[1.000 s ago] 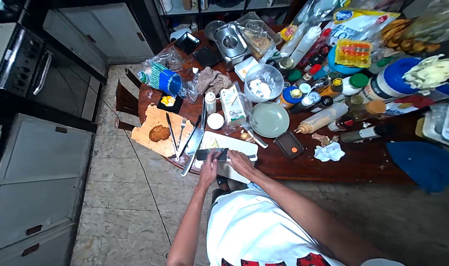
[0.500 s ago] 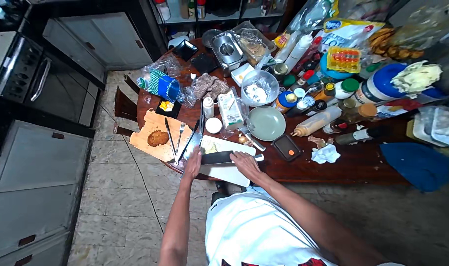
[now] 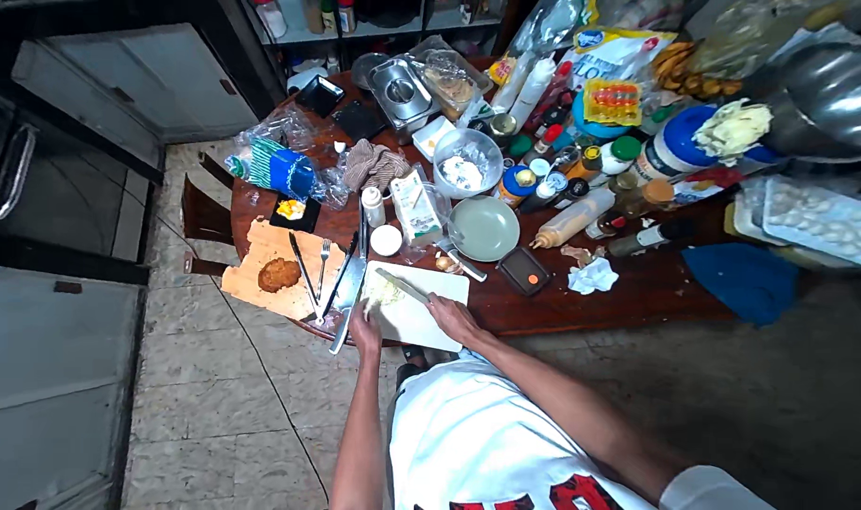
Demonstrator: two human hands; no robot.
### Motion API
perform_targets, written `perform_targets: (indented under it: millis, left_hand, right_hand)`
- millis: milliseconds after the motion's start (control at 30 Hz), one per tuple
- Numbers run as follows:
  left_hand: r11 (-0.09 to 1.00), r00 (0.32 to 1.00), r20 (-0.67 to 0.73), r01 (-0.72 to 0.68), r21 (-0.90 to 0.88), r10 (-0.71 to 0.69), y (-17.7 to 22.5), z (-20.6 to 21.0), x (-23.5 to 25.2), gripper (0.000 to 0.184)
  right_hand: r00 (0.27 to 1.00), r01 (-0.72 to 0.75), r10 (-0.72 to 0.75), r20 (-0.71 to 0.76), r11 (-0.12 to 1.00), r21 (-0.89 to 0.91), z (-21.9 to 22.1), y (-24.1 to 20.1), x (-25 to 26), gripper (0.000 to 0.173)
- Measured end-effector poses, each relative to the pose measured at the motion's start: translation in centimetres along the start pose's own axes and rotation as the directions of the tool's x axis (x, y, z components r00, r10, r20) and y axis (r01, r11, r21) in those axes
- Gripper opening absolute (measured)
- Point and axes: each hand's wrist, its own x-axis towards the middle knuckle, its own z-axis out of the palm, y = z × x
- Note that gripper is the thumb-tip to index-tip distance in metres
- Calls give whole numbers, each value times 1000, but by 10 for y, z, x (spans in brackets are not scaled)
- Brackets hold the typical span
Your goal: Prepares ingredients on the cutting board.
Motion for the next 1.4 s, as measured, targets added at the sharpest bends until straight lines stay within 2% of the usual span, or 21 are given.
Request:
perform_targets:
  millis: [33, 100, 167, 233, 300, 533, 667, 800, 1000, 1067, 1133, 1200, 1233, 1267, 1333, 1400]
  left_hand:
    - [1000, 1000, -4, -9, -1, 9, -1, 2, -4, 31]
    - [999, 998, 60, -23, 39, 21, 1, 0, -16, 45]
    - [982, 996, 81, -40, 182, 25, 2, 3, -21, 29]
    - [967, 994, 90, -78, 243, 58, 11, 7, -23, 31]
    - [966, 986, 121, -142, 217, 117, 23, 18, -17, 33]
    - [911, 877, 412, -355, 210, 247, 101, 100, 43, 31]
    - [846, 823, 470, -471, 250, 320, 127, 155, 76, 31]
    - [759, 771, 542, -561, 331, 334, 135, 187, 92, 31]
    - [728, 790, 557, -536, 427, 255, 144, 198, 88, 32]
    - [767, 813, 529, -495, 409, 243, 144, 198, 85, 30]
    - [858, 858, 479, -378, 348, 184, 142, 195, 82, 37]
    - [961, 911, 388, -218, 170, 138, 136, 189, 77, 42]
    - [992, 935, 336, -126, 14, 114, 134, 186, 71, 41]
    - [984, 952, 299, -5, -178, 59, 132, 183, 65, 38]
    - [835, 954, 292, 216, -506, -70, 132, 177, 49, 35]
    - [662, 932, 329, 343, -667, -151, 131, 170, 30, 37]
  right_hand:
    - [1000, -9, 9, -24, 1000, 17, -2, 5, -5, 44]
    - [998, -57, 58, -28, 998, 34, -13, 18, -19, 43]
    - [994, -109, 110, -6, 993, 45, -24, 36, -31, 44]
    - [986, -166, 164, 31, 982, 85, -32, 61, -43, 45]
    - [975, -222, 220, 36, 972, 81, -37, 83, -56, 43]
    - [928, -371, 359, 102, 919, 137, -43, 149, -97, 41]
    - [923, -376, 356, 146, 914, 154, -53, 174, -113, 41]
    - [926, -357, 320, 198, 914, 192, -55, 207, -121, 41]
    - [936, -310, 264, 233, 932, 187, -66, 235, -115, 40]
    - [930, -308, 260, 259, 937, 164, -74, 237, -111, 41]
    - [931, -290, 244, 270, 946, 145, -82, 240, -105, 40]
    - [940, -250, 205, 274, 958, 140, -87, 241, -99, 39]
    - [944, -226, 180, 276, 964, 143, -88, 242, -95, 39]
    - [948, -205, 159, 276, 968, 147, -88, 243, -91, 39]
    - [952, -174, 127, 278, 973, 150, -87, 243, -82, 39]
    - [957, -140, 97, 274, 980, 144, -88, 239, -74, 39]
